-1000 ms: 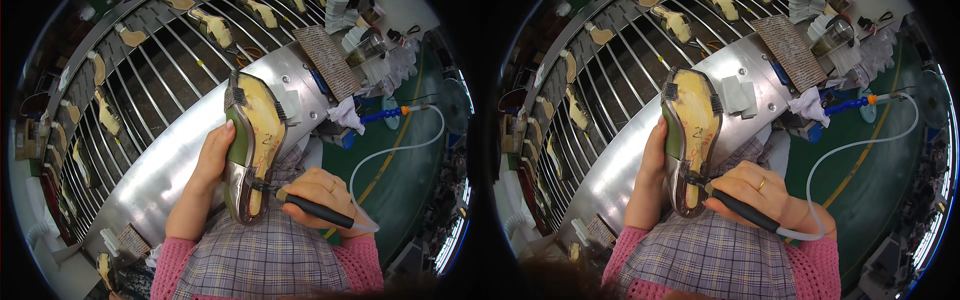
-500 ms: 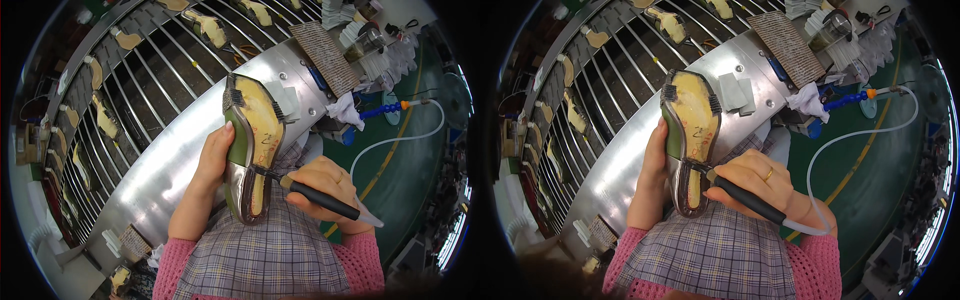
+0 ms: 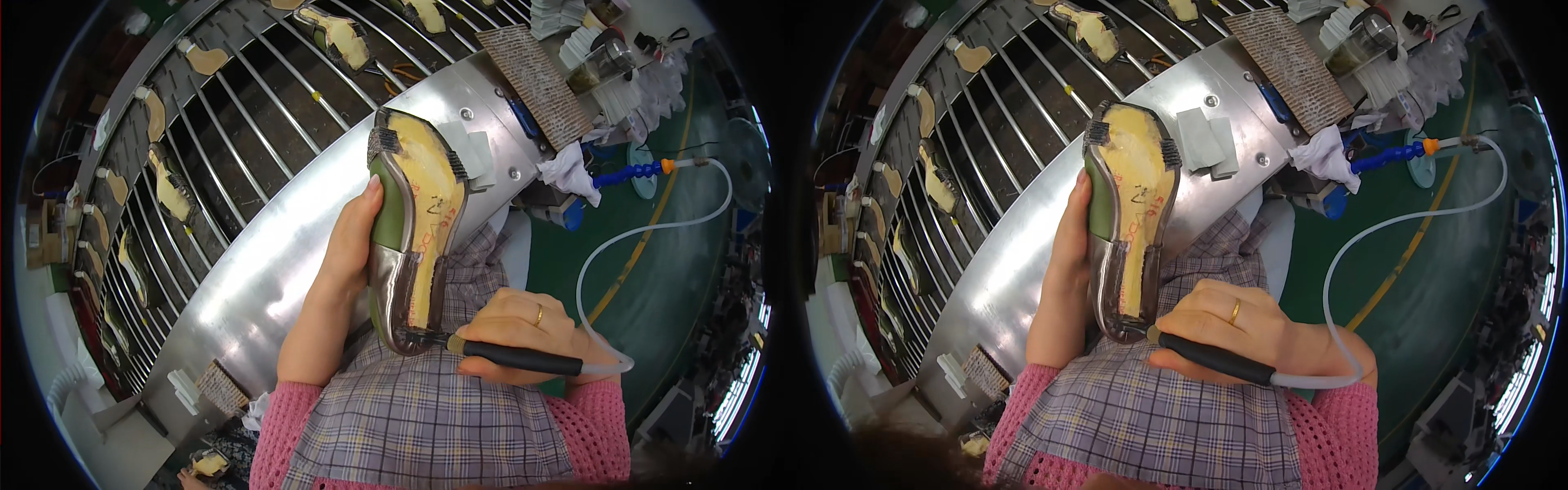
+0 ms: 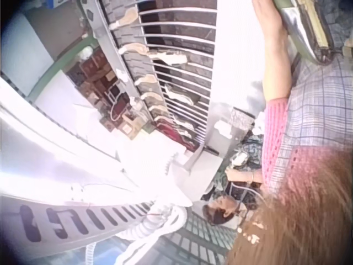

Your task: The person uses a brush to scrub the soles of high-heeled shoes. They pick up shoes from a metal rack, scrub the bottom surface with a brush, and place them back on the rack. The process is repeated for multiple shoes.

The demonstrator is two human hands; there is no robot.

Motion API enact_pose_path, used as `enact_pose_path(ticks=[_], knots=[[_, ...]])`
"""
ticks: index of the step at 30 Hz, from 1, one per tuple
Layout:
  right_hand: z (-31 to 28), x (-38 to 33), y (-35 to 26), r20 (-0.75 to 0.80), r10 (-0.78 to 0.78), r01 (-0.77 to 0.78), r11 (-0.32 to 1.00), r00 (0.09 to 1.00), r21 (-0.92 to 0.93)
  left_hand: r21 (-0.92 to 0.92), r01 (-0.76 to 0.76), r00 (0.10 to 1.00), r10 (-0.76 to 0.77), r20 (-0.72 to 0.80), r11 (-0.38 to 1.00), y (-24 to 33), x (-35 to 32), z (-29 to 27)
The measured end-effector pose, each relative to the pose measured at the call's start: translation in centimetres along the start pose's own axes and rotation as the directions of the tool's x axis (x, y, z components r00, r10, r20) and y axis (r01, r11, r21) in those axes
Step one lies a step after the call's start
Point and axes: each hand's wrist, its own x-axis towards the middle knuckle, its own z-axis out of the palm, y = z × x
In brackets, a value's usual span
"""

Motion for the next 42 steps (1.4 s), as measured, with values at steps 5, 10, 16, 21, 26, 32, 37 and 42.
enact_pose_path(ticks=[5, 10, 16, 21, 26, 32, 37, 42], knots=[[-0.4, 0.3, 0.3, -0.087, 0.084, -0.09, 0.993, 0.993, -0.069, -0.073, 0.042, 0.999, -0.043, -0.022, 0.996, 0.0, 0.2, 0.9], [-0.8, 1.2, -0.2, 0.036, 0.134, -0.135, 0.991, 0.99, 0.018, -0.086, 0.05, 0.999, -0.051, -0.01, 0.995, -0.4, 0.8, 0.2], [-2.7, 3.5, -0.2, 0.302, 0.343, -0.385, 0.919, 0.889, 0.089, -0.212, 0.186, 0.982, -0.172, 0.081, 0.959, -1.7, 1.8, -0.1], [-3.9, 6.2, 0.5, 0.482, 0.431, -0.537, 0.838, 0.762, 0.1, -0.335, 0.336, 0.935, -0.27, 0.228, 0.88, -2.8, 2.4, 0.2], [-4.2, 7.8, 1.4, 0.514, 0.362, -0.486, 0.865, 0.777, 0.126, -0.293, 0.382, 0.916, -0.316, 0.248, 0.877, -4.3, 2.9, 0.6], [-5.2, 9.3, 1.1, 0.56, 0.402, -0.456, 0.889, 0.724, -0.05, -0.353, 0.491, 0.87, -0.426, 0.248, 0.797, -5.5, 3.6, 0.5], [-6.1, 8.9, 1.7, 0.438, 0.323, -0.233, 0.94, 0.839, -0.247, -0.396, 0.513, 0.857, -0.48, 0.188, 0.762, -4.8, 3.0, 1.2], [-6.7, 7.2, 1.8, 0.111, 0.207, -0.158, 0.926, 0.972, -0.342, -0.403, 0.449, 0.893, -0.389, 0.226, 0.798, -4.5, 3.5, 1.1]])
